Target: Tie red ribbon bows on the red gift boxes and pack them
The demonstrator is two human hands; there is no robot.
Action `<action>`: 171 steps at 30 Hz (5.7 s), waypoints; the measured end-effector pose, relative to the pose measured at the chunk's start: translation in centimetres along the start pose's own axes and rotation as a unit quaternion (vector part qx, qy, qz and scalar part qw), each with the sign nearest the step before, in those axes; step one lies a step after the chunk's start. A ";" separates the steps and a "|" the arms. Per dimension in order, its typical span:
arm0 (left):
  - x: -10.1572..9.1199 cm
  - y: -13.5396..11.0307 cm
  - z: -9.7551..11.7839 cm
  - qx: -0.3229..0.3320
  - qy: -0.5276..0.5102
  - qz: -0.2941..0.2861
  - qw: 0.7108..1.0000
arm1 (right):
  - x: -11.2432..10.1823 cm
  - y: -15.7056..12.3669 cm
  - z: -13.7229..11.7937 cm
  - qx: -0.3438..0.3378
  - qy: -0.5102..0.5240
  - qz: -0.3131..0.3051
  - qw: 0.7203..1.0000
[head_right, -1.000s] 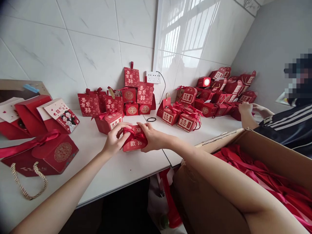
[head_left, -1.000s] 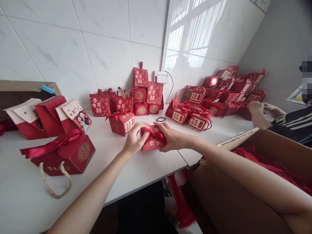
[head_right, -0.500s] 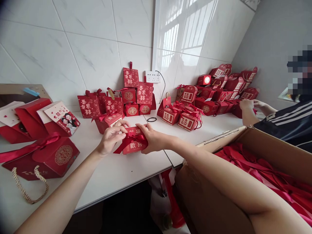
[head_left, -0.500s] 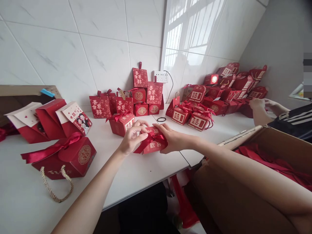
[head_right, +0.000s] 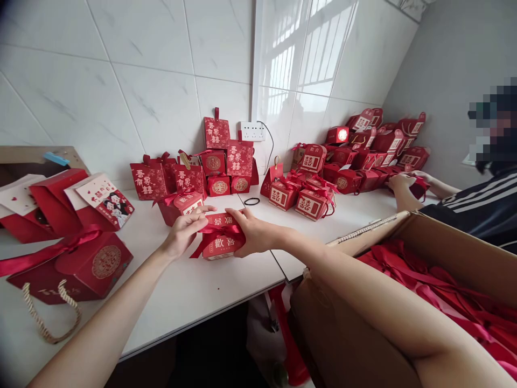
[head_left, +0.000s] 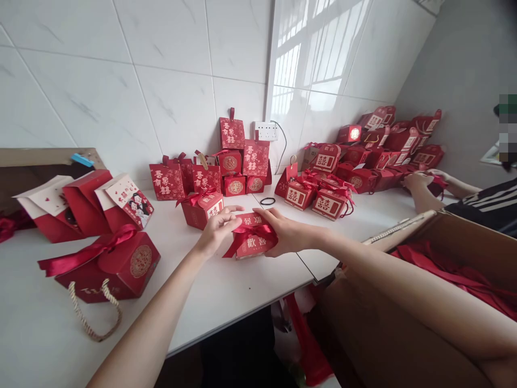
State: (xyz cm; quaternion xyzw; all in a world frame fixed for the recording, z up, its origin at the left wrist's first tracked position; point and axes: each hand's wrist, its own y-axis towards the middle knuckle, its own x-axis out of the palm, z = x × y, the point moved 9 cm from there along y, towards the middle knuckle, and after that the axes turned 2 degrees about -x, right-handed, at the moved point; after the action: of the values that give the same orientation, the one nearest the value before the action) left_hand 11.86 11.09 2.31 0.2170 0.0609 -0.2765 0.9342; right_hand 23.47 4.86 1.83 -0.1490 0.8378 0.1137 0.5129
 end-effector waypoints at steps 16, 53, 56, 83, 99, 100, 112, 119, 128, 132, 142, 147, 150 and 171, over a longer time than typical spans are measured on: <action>1.2 -0.4 1.1 0.049 0.165 0.038 0.984 | -1.6 0.2 -0.5 -0.060 -0.061 0.097 0.992; 2.0 -0.9 1.7 0.024 0.255 0.037 0.966 | 4.1 -4.8 -13.1 -0.405 -0.398 0.307 0.764; 2.2 -1.0 2.1 0.029 0.243 0.048 0.968 | 4.4 -4.9 -13.3 -0.414 -0.392 0.293 0.768; 2.2 -0.9 1.7 0.053 0.229 0.013 0.972 | -4.9 -1.1 -2.8 -0.005 -0.129 0.176 0.976; 1.1 -0.1 0.5 0.018 0.254 0.021 0.967 | 0.4 -0.5 2.3 0.086 0.177 -0.067 0.978; 1.2 -0.1 0.5 0.020 0.254 0.022 0.967 | 0.4 -0.5 2.2 0.083 0.167 -0.076 0.980; 2.6 -0.7 1.7 0.058 0.236 0.007 0.970 | -2.2 -0.5 4.0 0.149 0.182 0.078 0.969; 1.6 -0.9 1.5 0.078 0.195 0.089 0.974 | -2.1 -0.2 2.8 0.079 0.182 0.067 0.978; 0.3 -2.3 0.8 0.075 0.193 0.227 0.952 | -2.8 -0.2 2.9 0.049 0.079 0.099 0.991; 0.7 -3.0 1.2 0.088 0.223 0.252 0.938 | -2.9 -0.2 2.8 0.049 0.041 0.107 0.992; -0.2 -2.1 -0.1 0.039 0.188 0.250 0.949 | -3.0 -0.3 2.8 0.044 0.034 0.118 0.992; -0.5 -1.4 0.3 0.001 0.191 0.242 0.951 | -2.7 -0.1 2.2 0.011 0.058 0.106 0.993; -0.7 -1.1 -0.2 -0.028 0.188 0.246 0.951 | -2.7 0.0 2.2 0.011 0.062 0.107 0.992; 0.2 -3.0 -0.5 0.062 0.171 0.269 0.946 | -3.1 -0.5 2.9 0.076 0.039 0.134 0.987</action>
State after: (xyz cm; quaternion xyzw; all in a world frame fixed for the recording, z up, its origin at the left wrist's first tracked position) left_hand 10.41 8.98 0.67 0.3268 0.1419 0.0231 0.9341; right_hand 27.39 5.85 3.32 -0.0005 0.8755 0.1113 0.4703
